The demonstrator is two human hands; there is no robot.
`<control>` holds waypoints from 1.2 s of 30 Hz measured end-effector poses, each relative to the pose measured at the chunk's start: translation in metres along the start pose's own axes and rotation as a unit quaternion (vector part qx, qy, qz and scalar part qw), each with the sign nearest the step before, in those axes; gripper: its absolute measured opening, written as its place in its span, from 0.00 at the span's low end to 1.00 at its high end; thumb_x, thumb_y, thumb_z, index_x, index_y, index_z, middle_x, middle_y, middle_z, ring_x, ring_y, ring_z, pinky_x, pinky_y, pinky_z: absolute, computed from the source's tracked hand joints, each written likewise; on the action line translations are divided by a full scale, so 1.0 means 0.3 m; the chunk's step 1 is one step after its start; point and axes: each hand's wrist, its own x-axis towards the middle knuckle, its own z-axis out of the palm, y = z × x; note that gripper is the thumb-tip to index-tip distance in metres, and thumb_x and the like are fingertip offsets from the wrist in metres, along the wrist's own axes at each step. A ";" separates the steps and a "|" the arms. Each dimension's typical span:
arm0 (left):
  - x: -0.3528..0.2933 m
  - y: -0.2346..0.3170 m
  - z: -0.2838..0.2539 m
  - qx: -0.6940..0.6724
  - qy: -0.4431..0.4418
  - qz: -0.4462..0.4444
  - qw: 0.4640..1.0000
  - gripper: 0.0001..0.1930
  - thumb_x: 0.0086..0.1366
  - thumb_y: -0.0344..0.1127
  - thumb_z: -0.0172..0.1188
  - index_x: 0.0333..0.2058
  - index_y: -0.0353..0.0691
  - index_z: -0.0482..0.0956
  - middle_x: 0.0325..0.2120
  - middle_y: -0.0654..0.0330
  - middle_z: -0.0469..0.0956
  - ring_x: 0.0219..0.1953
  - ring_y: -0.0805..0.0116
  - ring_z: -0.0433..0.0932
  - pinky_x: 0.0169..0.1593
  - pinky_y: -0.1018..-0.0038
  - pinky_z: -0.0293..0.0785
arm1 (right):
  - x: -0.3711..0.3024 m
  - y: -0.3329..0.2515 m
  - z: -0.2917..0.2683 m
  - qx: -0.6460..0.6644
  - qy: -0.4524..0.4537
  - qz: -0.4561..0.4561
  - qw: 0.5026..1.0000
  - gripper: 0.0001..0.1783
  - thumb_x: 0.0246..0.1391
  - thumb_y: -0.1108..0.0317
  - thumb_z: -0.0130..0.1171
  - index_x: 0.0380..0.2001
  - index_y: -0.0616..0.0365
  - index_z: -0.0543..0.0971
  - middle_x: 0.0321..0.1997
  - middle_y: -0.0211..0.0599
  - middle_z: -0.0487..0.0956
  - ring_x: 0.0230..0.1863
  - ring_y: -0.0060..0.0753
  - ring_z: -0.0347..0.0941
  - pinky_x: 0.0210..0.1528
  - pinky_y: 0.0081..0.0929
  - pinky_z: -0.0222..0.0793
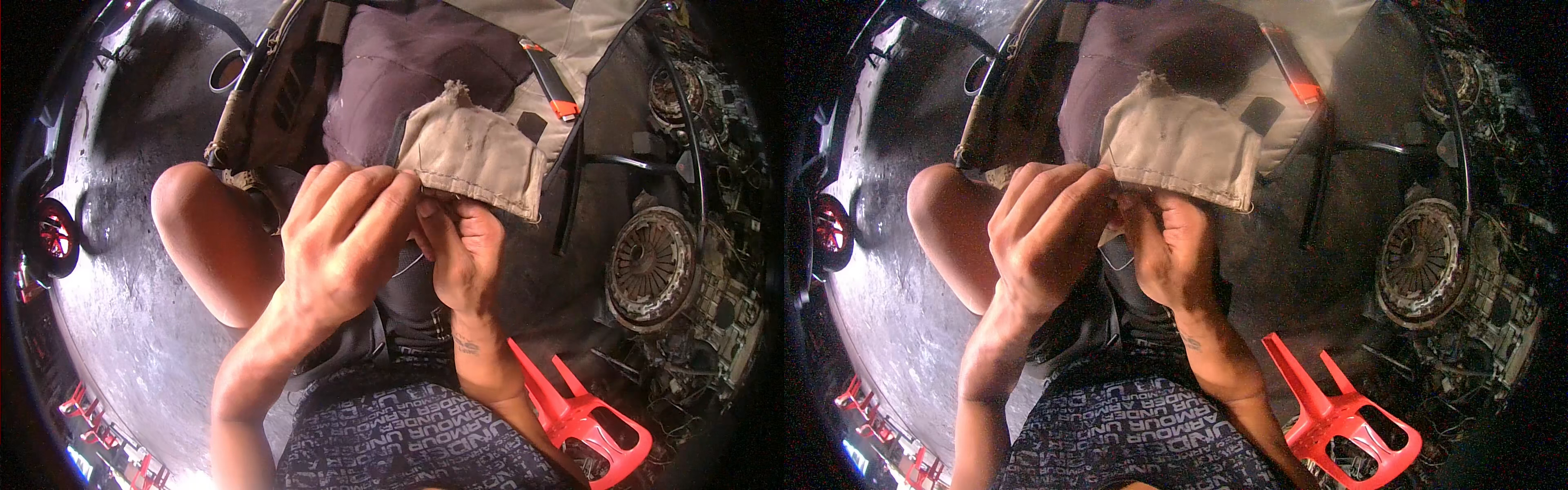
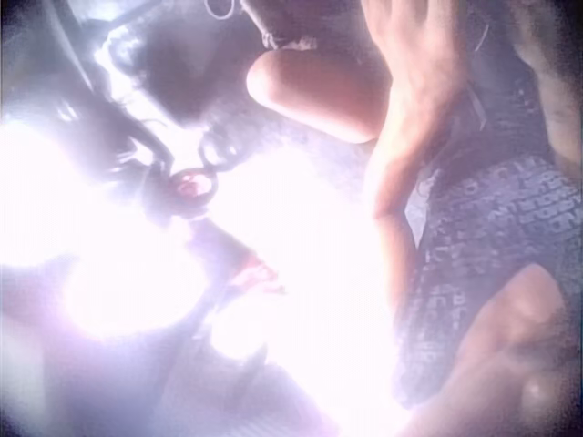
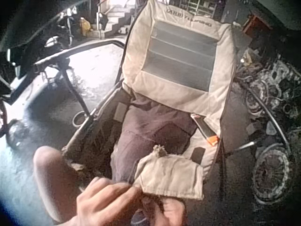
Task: Repairing a tear in a folding chair's fabric by sewing on a patch using a needle and thread.
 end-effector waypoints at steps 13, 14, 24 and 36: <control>0.057 -0.007 -0.019 -0.224 -0.072 -0.317 0.919 0.09 0.63 0.29 0.66 0.41 0.33 0.84 0.34 0.58 0.82 0.36 0.75 0.79 0.42 0.79 0.74 | 0.011 -0.029 -0.029 -0.035 -0.040 0.001 0.999 0.08 0.64 0.74 0.53 0.41 0.68 0.78 0.32 0.31 0.80 0.25 0.13 0.70 0.27 0.13 0.63; 0.061 -0.017 0.003 -0.258 -0.049 -0.344 0.902 0.09 0.60 0.30 0.68 0.37 0.34 0.85 0.31 0.59 0.82 0.33 0.75 0.78 0.39 0.78 0.74 | 0.009 -0.044 -0.036 -0.144 -0.057 -0.057 0.986 0.09 0.63 0.76 0.54 0.44 0.69 0.78 0.34 0.34 0.81 0.29 0.17 0.74 0.31 0.15 0.68; 0.142 -0.019 -0.010 -0.242 -0.120 -0.317 0.909 0.08 0.61 0.32 0.68 0.35 0.33 0.84 0.30 0.64 0.82 0.34 0.81 0.76 0.38 0.82 0.72 | 0.018 -0.226 -0.093 -0.513 0.013 -0.356 0.781 0.16 0.45 0.76 0.67 0.41 0.59 0.83 0.38 0.41 0.78 0.36 0.45 0.74 0.41 0.37 0.72; 0.153 -0.055 -0.004 -0.385 -0.032 -0.377 0.842 0.06 0.65 0.28 0.63 0.33 0.31 0.78 0.26 0.65 0.79 0.32 0.81 0.74 0.39 0.80 0.71 | 0.114 -0.134 -0.110 -0.495 -0.095 -0.396 0.768 0.14 0.42 0.83 0.66 0.36 0.62 0.83 0.36 0.39 0.81 0.36 0.43 0.76 0.39 0.34 0.74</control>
